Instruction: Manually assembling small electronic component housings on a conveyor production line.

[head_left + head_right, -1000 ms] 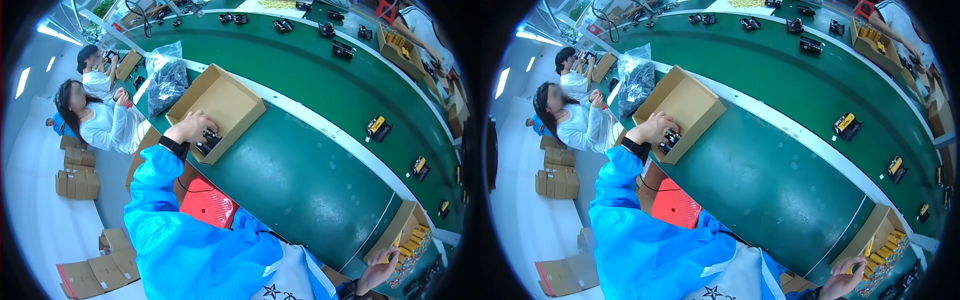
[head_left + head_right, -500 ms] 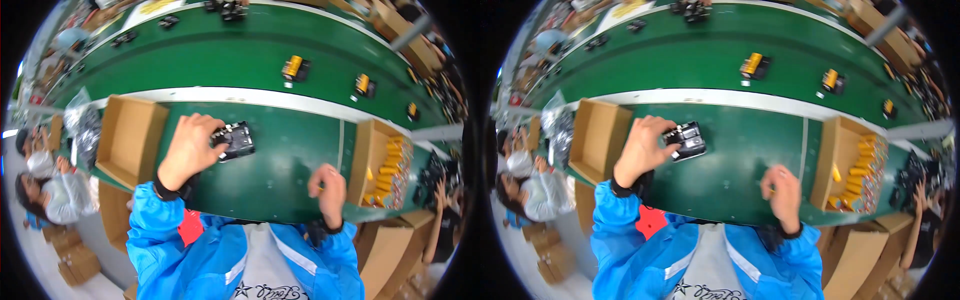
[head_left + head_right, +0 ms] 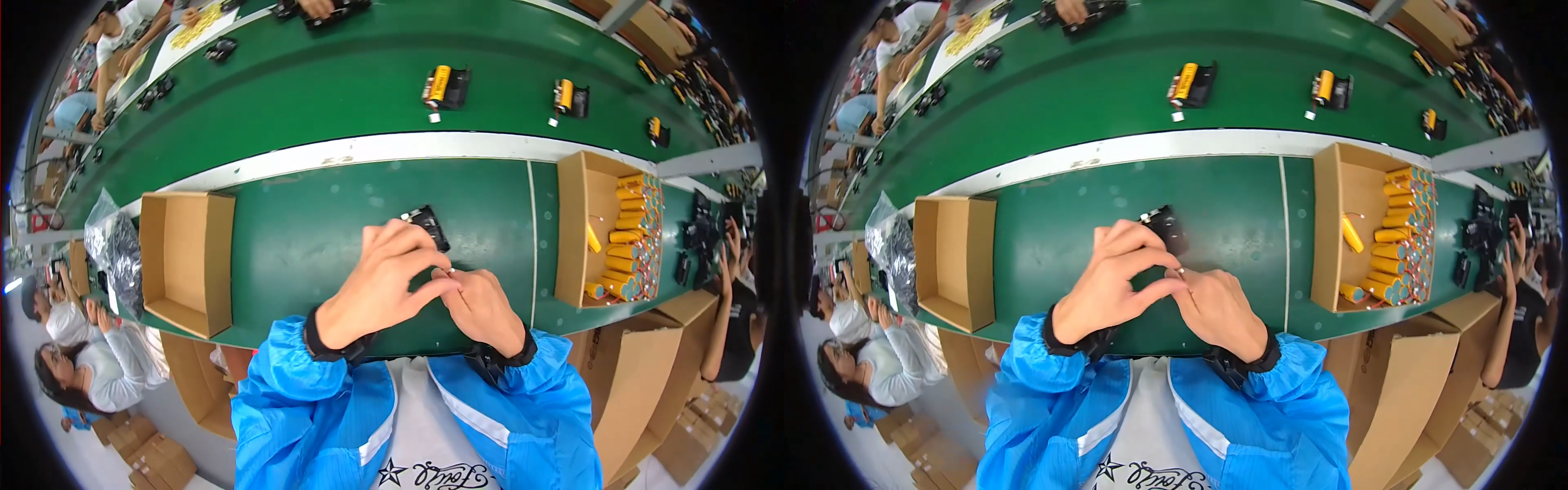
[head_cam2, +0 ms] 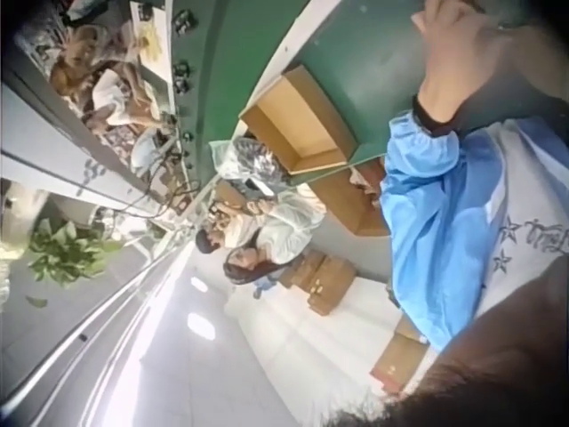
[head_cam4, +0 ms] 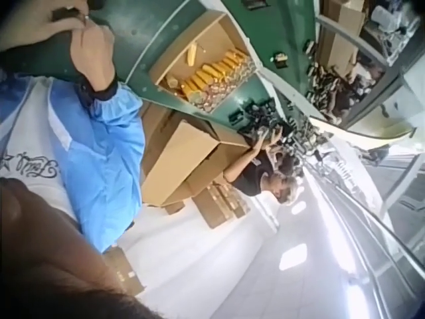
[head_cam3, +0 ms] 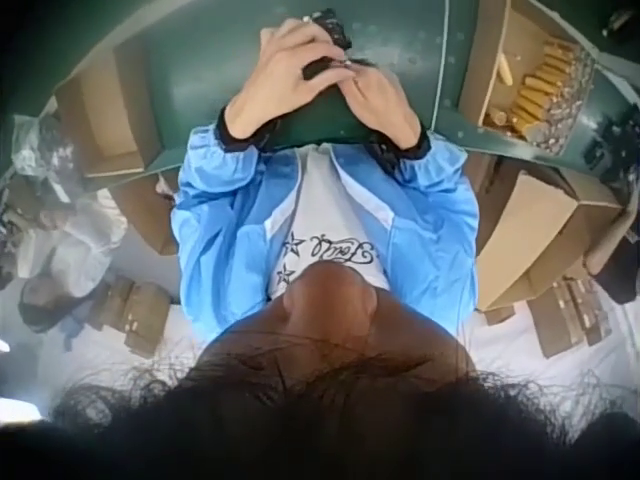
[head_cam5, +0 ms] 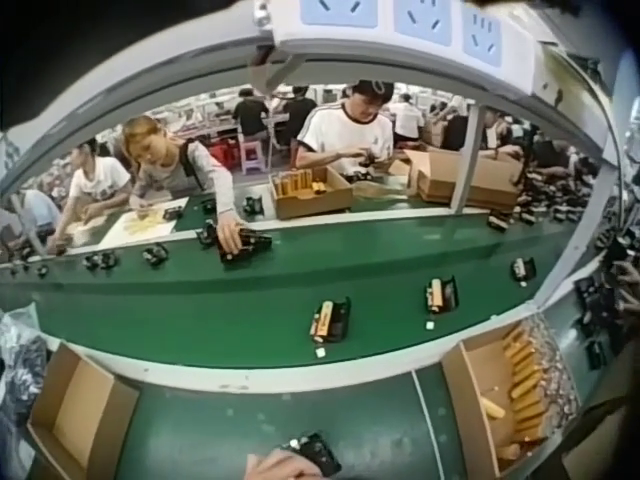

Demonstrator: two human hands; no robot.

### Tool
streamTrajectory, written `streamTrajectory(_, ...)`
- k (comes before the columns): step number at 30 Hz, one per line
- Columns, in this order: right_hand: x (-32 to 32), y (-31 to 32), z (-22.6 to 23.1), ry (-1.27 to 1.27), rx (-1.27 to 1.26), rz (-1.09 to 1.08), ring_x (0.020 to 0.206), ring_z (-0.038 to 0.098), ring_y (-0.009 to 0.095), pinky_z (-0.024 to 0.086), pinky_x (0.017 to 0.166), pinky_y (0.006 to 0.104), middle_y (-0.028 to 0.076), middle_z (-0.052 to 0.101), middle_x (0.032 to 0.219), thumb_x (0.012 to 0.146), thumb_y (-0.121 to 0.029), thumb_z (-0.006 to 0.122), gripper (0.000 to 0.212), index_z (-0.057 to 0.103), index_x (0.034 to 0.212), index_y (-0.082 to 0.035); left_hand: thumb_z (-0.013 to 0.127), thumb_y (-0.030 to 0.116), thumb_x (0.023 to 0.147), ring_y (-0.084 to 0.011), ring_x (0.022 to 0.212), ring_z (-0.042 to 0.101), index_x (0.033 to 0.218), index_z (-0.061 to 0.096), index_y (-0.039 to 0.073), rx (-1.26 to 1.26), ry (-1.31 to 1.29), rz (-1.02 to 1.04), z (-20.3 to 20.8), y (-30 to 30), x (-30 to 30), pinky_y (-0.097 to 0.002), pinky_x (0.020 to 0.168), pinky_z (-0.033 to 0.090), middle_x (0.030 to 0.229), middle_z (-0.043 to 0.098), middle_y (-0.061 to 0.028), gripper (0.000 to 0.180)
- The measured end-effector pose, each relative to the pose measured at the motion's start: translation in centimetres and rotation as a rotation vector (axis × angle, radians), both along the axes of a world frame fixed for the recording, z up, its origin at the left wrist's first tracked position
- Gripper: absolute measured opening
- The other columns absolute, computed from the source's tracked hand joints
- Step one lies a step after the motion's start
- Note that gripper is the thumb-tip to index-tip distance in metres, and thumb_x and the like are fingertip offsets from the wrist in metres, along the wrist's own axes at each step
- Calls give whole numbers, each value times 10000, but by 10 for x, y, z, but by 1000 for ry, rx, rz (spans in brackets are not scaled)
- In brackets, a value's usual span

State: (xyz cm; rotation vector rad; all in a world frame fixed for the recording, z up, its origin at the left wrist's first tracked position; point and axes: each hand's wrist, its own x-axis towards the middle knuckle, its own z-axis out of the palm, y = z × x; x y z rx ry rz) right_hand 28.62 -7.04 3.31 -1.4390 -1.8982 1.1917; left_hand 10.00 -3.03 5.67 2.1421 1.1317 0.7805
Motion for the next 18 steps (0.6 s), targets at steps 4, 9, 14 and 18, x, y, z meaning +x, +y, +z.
streamTrajectory(4, -11, -3, 2, -39, 21, 107, 635, 632, 382, 485, 594, 438, 201, 645, 716, 1025, -225, 481, 294, 640, 972, 16, 814, 167, 758, -209, 951, 533, 913, 740, 106, -40, -33, -35, -3, -9, -20, -357, 810, 333, 961, 609, -11, 181)
streamTrajectory(9, -33, -10, -2, 573, -199, -106, 627, 648, 194, 475, 583, 344, 106, 659, 723, 1023, -138, 491, 206, 616, 974, 19, 794, 128, 771, -220, 970, 516, 923, 753, 122, -65, -183, -31, -17, -14, -44, -353, 824, 330, 984, 593, -9, 158)
streamTrajectory(14, -35, -6, -9, 794, -366, -147, 680, 648, 143, 498, 628, 283, 79, 653, 758, 1019, -108, 511, 165, 614, 1017, 20, 786, 100, 761, -242, 1020, 489, 910, 761, 128, 15, -114, -25, -23, -6, -53, -366, 854, 335, 1026, 565, -28, 154)
streamTrajectory(18, -29, -5, -24, 788, -385, -189, 682, 652, 142, 503, 619, 270, 82, 647, 728, 1010, -89, 529, 145, 618, 1021, 24, 774, 113, 777, -268, 1050, 481, 1069, 723, 119, 47, -74, -74, -32, 1, -49, -393, 895, 344, 1070, 546, -61, 297)
